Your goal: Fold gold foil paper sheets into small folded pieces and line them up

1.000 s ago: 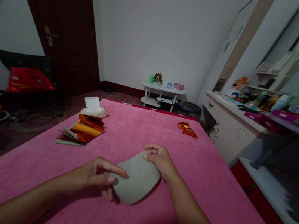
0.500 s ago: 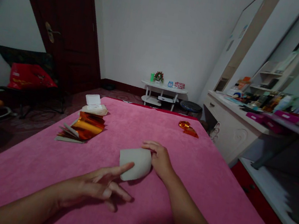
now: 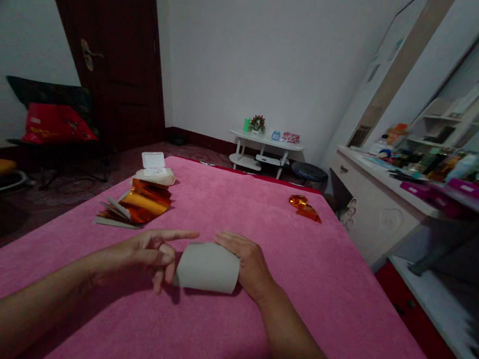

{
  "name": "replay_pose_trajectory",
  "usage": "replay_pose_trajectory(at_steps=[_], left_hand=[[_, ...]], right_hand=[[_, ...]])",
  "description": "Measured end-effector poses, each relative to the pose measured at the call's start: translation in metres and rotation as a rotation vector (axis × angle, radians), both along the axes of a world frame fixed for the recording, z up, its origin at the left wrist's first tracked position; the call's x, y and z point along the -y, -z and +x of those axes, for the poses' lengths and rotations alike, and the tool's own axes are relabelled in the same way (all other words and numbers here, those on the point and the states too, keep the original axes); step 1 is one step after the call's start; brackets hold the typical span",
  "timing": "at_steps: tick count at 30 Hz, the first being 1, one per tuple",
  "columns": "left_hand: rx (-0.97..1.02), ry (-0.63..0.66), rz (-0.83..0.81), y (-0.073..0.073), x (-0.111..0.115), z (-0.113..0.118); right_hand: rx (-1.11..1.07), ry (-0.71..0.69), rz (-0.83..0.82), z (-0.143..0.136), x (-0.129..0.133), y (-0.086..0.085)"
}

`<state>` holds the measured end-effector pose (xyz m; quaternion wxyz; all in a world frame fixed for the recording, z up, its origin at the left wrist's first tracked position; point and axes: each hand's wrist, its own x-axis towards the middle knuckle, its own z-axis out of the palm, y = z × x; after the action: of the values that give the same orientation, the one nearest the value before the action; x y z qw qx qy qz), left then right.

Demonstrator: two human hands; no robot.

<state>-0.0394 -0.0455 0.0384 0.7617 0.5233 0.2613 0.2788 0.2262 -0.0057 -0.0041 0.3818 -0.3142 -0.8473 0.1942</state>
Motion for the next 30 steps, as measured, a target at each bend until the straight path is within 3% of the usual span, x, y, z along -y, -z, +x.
replay_pose_trajectory(at_steps=[3,7,14,16,20,23,26,28,30], left_hand=[[-0.075,-0.088,0.073,0.013,-0.007,-0.001],[-0.032,-0.177,0.192,0.026,-0.008,0.013],[-0.257,-0.314,0.653,0.033,-0.018,0.019],[-0.247,-0.288,0.569,0.032,-0.018,0.016],[-0.096,-0.215,0.106,0.024,-0.013,0.007],[-0.090,-0.089,-0.116,0.019,-0.010,0.003],[-0.170,-0.067,-0.077,0.025,-0.010,0.004],[-0.269,-0.092,0.084,0.033,-0.011,0.007],[-0.404,-0.119,0.350,0.038,-0.008,0.011]], right_hand=[[-0.055,0.055,0.103,-0.003,0.004,-0.004],[0.017,0.027,0.212,-0.007,0.005,-0.005],[0.282,0.019,0.176,-0.008,0.001,-0.005],[0.331,-0.038,0.121,-0.008,0.003,-0.006],[0.348,-0.077,0.024,-0.012,0.009,-0.009],[0.390,-0.087,-0.041,-0.014,0.012,-0.011],[0.431,-0.074,-0.078,-0.015,0.013,-0.013],[0.473,-0.069,-0.091,-0.016,0.015,-0.013],[0.538,-0.061,-0.104,-0.018,0.019,-0.013]])
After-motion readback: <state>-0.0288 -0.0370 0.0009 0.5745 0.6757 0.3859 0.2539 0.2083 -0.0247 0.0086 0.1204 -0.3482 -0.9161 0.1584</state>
